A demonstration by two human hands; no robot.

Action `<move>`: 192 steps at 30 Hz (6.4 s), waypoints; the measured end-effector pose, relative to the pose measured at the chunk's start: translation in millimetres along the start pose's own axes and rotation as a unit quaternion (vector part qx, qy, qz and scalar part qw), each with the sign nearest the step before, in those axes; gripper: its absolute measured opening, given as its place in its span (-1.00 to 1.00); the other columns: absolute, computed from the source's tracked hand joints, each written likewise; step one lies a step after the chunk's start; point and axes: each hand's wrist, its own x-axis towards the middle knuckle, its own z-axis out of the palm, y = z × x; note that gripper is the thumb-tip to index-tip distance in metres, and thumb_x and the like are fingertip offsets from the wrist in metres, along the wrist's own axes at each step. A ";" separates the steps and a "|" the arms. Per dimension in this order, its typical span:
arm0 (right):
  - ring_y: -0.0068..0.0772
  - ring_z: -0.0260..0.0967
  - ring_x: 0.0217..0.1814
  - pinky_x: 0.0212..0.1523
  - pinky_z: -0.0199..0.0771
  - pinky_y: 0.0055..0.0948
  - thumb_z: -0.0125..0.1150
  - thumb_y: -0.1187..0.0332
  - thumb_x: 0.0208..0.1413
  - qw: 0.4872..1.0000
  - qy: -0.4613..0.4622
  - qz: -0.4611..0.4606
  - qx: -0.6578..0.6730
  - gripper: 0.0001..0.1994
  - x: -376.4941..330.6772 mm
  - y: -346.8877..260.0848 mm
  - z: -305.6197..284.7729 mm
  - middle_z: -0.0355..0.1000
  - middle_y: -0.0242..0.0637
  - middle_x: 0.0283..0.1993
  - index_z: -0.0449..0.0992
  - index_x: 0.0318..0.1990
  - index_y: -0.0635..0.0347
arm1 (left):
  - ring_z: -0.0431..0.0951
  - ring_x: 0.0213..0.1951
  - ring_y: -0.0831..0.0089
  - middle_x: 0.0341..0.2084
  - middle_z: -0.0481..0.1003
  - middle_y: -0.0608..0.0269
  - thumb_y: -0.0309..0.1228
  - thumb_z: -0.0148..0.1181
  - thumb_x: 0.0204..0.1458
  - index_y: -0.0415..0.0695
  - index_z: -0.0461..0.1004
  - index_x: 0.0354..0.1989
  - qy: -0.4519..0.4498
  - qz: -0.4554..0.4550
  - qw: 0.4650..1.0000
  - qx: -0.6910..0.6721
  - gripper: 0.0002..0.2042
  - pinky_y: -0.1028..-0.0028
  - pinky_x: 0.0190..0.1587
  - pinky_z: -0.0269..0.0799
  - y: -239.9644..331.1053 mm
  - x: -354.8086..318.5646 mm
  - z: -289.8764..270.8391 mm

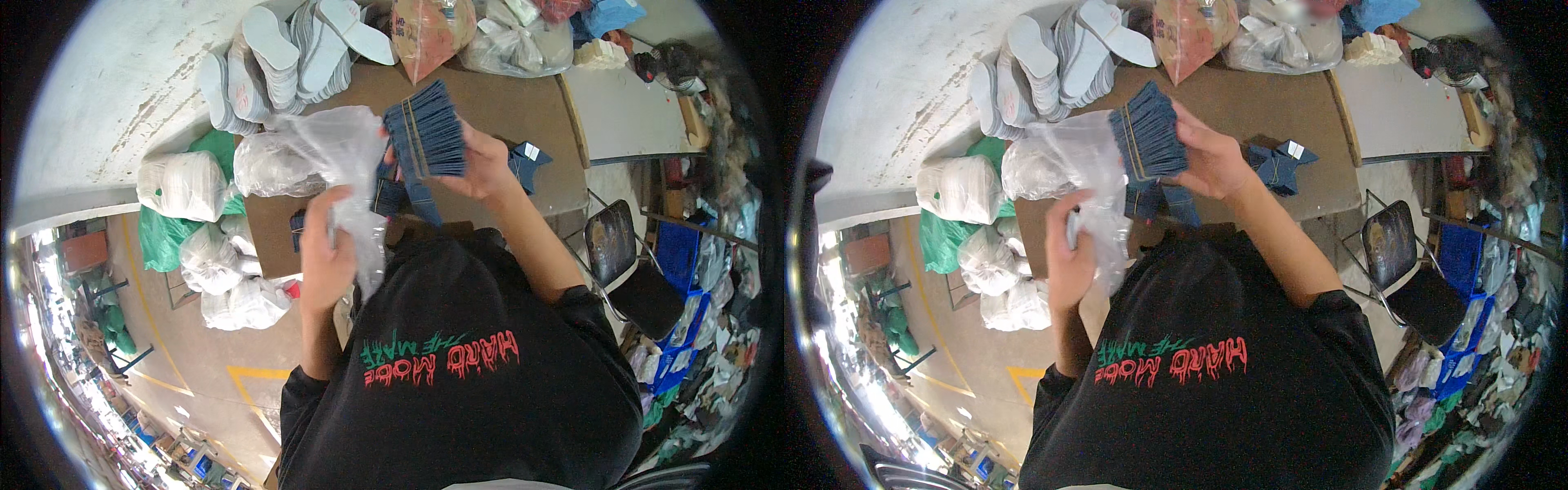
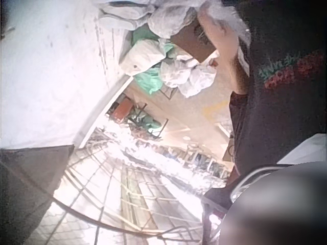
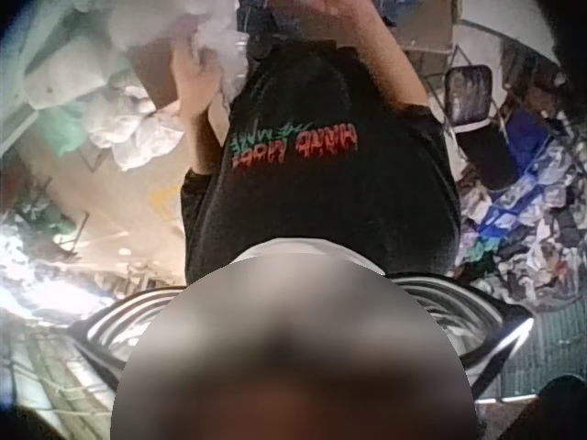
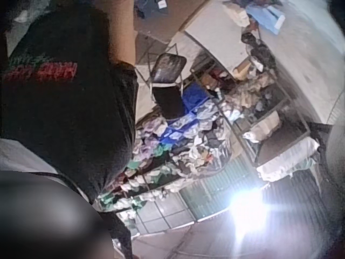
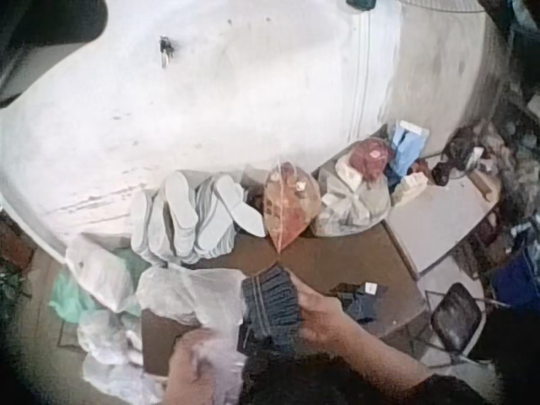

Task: The person unpacks a plastic bag of small blue items on a table, separates them into smaller groups, and repacks them into clear plastic bags. They then tie the bags closed and place them on the table.

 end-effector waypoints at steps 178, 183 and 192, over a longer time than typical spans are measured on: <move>-0.54 0.40 -0.18 -0.12 0.45 -0.51 0.14 0.26 0.38 0.819 0.388 -0.006 -0.424 -0.74 -141.2 -204.9 -271.3 0.48 -0.39 -0.15 0.48 0.05 0.24 | 0.52 0.06 0.22 0.02 0.51 0.05 -0.59 0.10 0.12 -0.13 0.40 0.16 0.281 -0.249 0.921 -0.104 -0.61 0.25 0.16 0.40 -43.5 -22.0 201.7; -0.41 0.46 -0.04 -0.02 0.48 -0.41 0.12 0.27 0.38 0.463 0.351 0.025 -0.813 -0.68 -160.3 -171.8 -330.0 0.51 -0.29 -0.03 0.46 0.13 0.29 | 0.42 0.22 0.02 0.08 0.48 -0.19 -0.37 0.17 0.03 0.03 0.43 0.23 0.167 -0.288 0.921 0.203 -0.50 -0.01 0.30 0.20 -112.1 4.6 161.4; -0.47 0.43 0.07 0.12 0.41 -0.43 0.07 0.32 0.40 0.734 0.350 -0.048 -0.581 -0.75 -107.8 -171.2 -171.8 0.51 -0.30 0.03 0.49 0.10 0.24 | 0.33 0.32 0.09 0.31 0.34 -0.10 -0.30 0.18 0.09 -0.39 0.35 0.26 0.247 -0.293 0.868 -0.317 -0.42 0.05 0.33 0.22 -194.1 89.6 70.6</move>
